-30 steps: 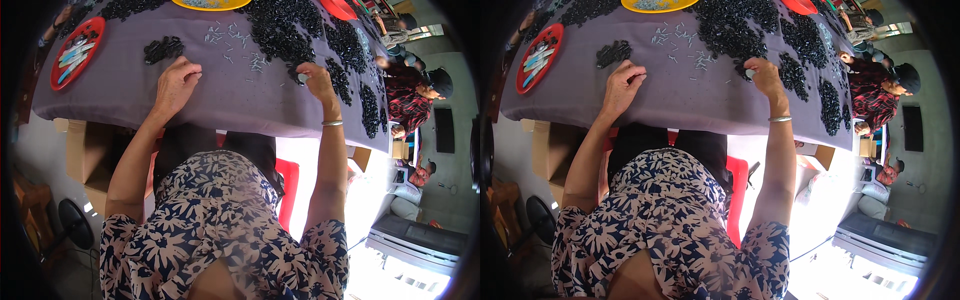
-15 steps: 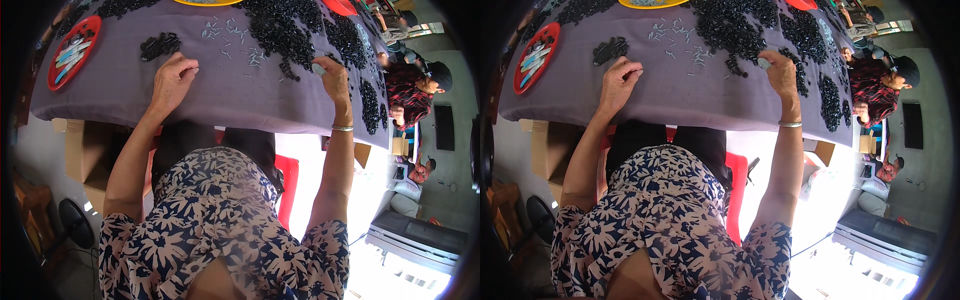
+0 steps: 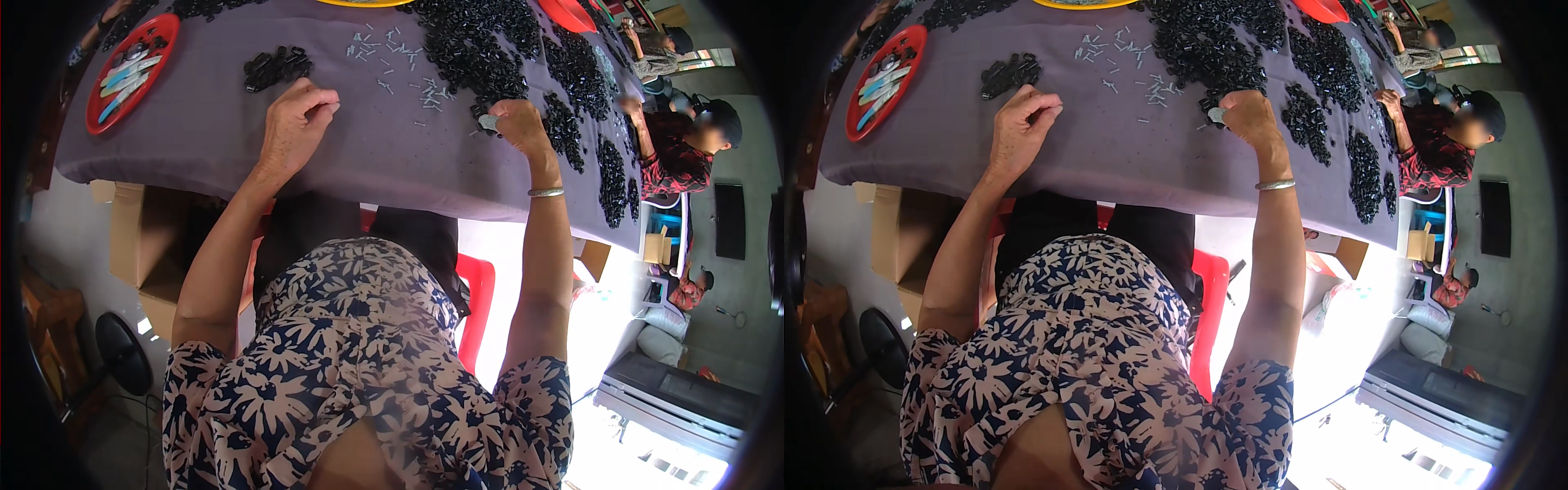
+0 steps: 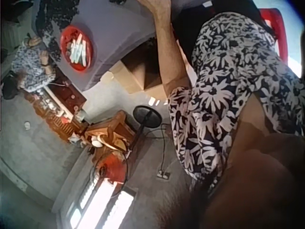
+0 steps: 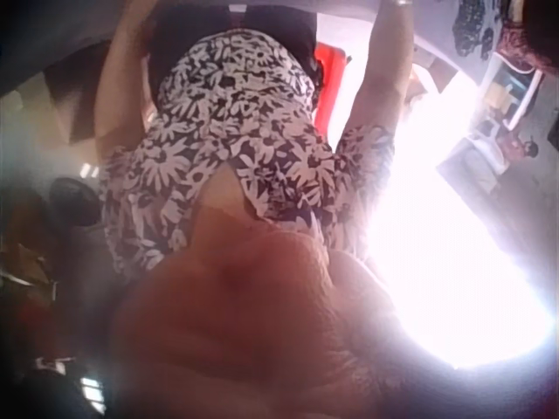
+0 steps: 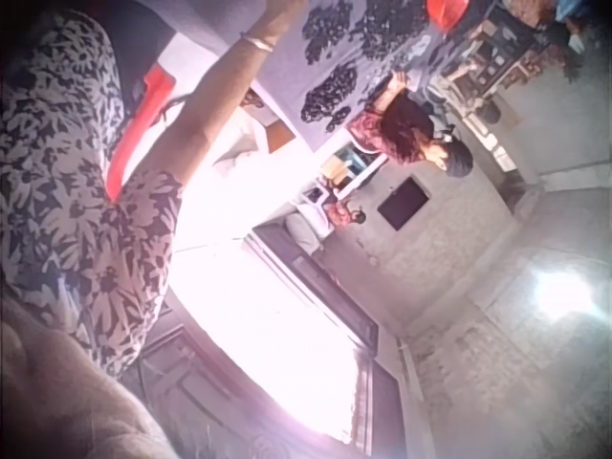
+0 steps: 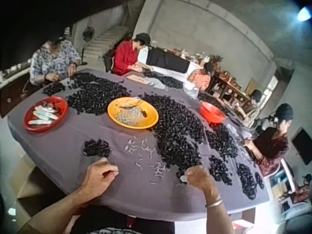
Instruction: Assembling small plastic components by inserting metal pins into them at a table.
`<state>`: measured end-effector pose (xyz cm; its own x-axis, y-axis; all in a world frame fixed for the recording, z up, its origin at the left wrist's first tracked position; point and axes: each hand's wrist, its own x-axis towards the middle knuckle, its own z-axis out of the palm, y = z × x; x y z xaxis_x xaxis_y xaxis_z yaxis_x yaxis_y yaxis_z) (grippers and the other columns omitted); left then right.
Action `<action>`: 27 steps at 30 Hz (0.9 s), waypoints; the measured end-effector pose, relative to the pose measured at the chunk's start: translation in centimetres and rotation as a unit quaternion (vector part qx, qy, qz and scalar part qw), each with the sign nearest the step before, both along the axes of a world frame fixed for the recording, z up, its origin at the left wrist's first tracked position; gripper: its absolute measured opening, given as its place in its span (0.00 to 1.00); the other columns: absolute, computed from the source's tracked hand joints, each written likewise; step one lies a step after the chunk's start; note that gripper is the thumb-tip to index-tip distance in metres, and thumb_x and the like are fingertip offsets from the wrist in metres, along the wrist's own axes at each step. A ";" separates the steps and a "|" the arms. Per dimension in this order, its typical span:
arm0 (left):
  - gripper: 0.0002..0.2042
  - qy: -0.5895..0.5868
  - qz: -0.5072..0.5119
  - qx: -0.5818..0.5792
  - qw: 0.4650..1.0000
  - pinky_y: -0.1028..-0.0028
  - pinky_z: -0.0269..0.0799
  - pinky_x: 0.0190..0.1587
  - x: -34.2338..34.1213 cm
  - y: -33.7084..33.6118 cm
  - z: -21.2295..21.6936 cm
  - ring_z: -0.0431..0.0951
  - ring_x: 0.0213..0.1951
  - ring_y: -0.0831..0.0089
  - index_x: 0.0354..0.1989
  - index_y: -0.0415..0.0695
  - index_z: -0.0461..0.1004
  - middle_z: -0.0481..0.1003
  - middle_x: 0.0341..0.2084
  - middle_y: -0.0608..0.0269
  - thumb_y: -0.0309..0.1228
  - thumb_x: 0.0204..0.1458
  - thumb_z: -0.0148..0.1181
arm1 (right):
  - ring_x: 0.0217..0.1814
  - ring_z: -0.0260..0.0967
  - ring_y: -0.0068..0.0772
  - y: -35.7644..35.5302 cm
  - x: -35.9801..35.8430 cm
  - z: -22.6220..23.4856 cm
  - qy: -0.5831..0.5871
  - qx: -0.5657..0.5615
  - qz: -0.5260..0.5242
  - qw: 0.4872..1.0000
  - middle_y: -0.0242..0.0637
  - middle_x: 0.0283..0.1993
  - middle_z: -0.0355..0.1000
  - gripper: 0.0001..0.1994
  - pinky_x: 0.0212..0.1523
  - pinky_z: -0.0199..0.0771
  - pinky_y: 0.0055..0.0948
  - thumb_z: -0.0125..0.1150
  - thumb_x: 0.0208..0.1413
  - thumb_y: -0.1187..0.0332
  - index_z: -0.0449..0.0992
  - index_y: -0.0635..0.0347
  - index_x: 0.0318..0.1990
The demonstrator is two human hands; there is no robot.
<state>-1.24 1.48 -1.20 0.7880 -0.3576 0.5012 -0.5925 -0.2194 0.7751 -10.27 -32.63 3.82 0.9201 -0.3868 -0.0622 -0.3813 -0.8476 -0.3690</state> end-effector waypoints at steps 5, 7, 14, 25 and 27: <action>0.05 -0.002 0.006 -0.002 1.000 0.76 0.68 0.29 0.0 -0.1 0.1 0.72 0.25 0.74 0.34 0.41 0.78 0.70 0.25 0.65 0.20 0.48 0.63 | 0.30 0.73 0.22 -0.9 -0.5 -0.9 -0.064 0.036 -0.016 0.997 0.36 0.30 0.78 0.06 0.34 0.72 0.24 0.67 0.49 0.73 0.80 0.62 0.35; 0.06 -0.006 -0.010 -0.005 1.000 0.79 0.65 0.30 0.1 -0.4 0.3 0.69 0.27 0.78 0.36 0.39 0.78 0.71 0.26 0.67 0.20 0.49 0.63 | 0.24 0.66 0.14 -3.2 -0.8 -2.0 -0.253 0.126 0.044 0.958 0.31 0.23 0.75 0.07 0.26 0.69 0.21 0.70 0.48 0.70 0.78 0.61 0.32; 0.08 -0.043 -0.019 -0.039 0.998 0.77 0.69 0.29 -0.6 0.0 0.6 0.73 0.27 0.75 0.38 0.38 0.78 0.72 0.27 0.63 0.21 0.48 0.64 | 0.33 0.64 0.11 8.0 -1.0 0.2 -0.241 0.229 0.112 0.936 0.22 0.32 0.72 0.06 0.34 0.66 0.14 0.62 0.55 0.79 0.76 0.61 0.40; 0.16 0.119 -0.178 -0.063 0.975 0.78 0.69 0.37 -3.1 -1.2 1.9 0.74 0.36 0.78 0.48 0.41 0.74 0.76 0.35 0.64 0.22 0.50 0.65 | 0.32 0.67 0.20 15.9 -1.7 0.4 -0.264 0.207 0.174 0.926 0.31 0.33 0.74 0.08 0.35 0.68 0.20 0.62 0.53 0.81 0.79 0.60 0.40; 0.15 0.123 -0.186 -0.063 0.973 0.78 0.70 0.37 -3.1 -1.1 1.8 0.74 0.36 0.79 0.47 0.39 0.74 0.76 0.34 0.65 0.21 0.50 0.65 | 0.32 0.67 0.19 16.7 -1.8 0.3 -0.267 0.225 0.166 0.922 0.31 0.33 0.74 0.08 0.35 0.68 0.19 0.62 0.53 0.81 0.79 0.61 0.39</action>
<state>-4.34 0.42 0.55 0.7181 -0.5881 0.3721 -0.4054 0.0811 0.9105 -12.07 -15.94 4.13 0.9290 -0.1233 0.3490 0.2101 -0.6005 -0.7715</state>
